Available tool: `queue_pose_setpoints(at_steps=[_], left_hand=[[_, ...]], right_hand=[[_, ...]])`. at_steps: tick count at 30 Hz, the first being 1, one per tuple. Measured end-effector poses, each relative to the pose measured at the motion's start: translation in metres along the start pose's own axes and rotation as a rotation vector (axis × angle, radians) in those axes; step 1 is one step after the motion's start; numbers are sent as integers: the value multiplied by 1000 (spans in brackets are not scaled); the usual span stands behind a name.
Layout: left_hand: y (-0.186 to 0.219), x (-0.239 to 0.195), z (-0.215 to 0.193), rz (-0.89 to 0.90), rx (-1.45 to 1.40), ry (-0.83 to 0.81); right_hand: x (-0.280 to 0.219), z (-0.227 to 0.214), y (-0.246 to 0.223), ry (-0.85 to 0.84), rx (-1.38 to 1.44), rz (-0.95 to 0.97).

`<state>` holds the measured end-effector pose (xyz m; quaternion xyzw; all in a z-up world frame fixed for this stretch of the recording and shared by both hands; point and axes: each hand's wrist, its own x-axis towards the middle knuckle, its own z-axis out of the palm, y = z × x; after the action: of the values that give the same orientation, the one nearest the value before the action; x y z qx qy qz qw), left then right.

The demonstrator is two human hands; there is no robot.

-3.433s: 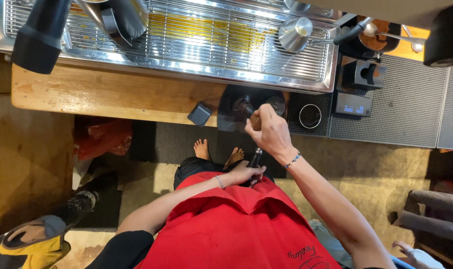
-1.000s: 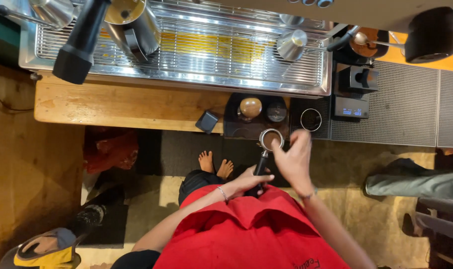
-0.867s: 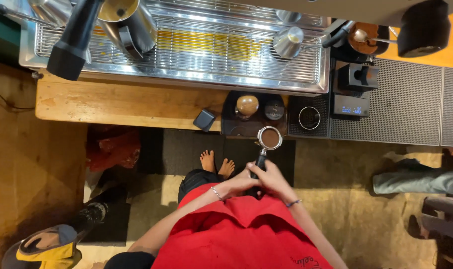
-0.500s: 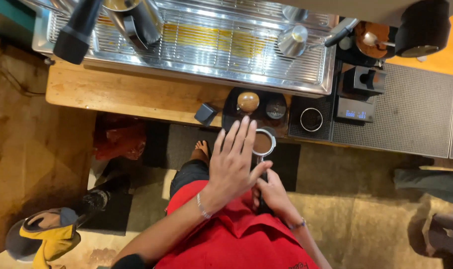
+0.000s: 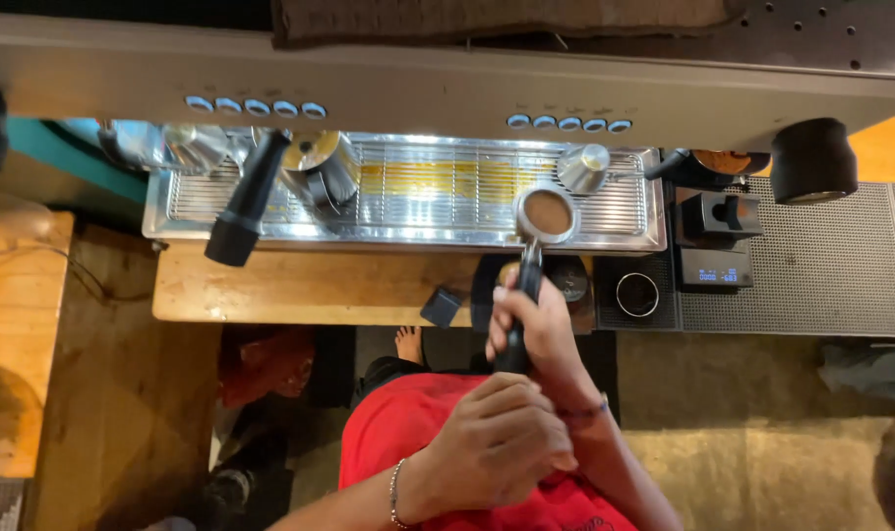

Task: The person scoops ground coffee into a portafilter basket placed on a digital scale, then uses a tamper to press the grounds flat. They wipe the portafilter with a cloth and repeat the process of filling and tamping the coffee grounds.

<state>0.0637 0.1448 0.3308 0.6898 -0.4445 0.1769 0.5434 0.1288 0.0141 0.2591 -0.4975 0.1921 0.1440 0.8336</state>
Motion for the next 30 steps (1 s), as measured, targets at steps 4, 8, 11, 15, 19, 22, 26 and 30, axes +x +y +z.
queue_pose_setpoints(at_steps=[4,8,11,15,19,22,26,30], left_hand=[[-16,-16,-30,-117,-97,15],[-25,-24,-56,-197,-95,26],[-32,-24,-72,-223,-95,4],[-42,-15,-88,-191,-120,18],[-50,17,-103,-102,-30,45],[-58,59,-109,-24,193,53],[-79,103,-86,-52,763,184],[-106,138,-67,-102,929,244]], right_hand=[[52,51,-26,59,228,-172],[87,87,-34,38,246,-366],[94,115,-35,61,302,-414],[99,124,-35,75,134,-523],[89,104,-42,44,126,-401],[81,89,-54,27,162,-257],[84,83,-56,-3,64,-208],[87,85,-44,-20,-89,-191]])
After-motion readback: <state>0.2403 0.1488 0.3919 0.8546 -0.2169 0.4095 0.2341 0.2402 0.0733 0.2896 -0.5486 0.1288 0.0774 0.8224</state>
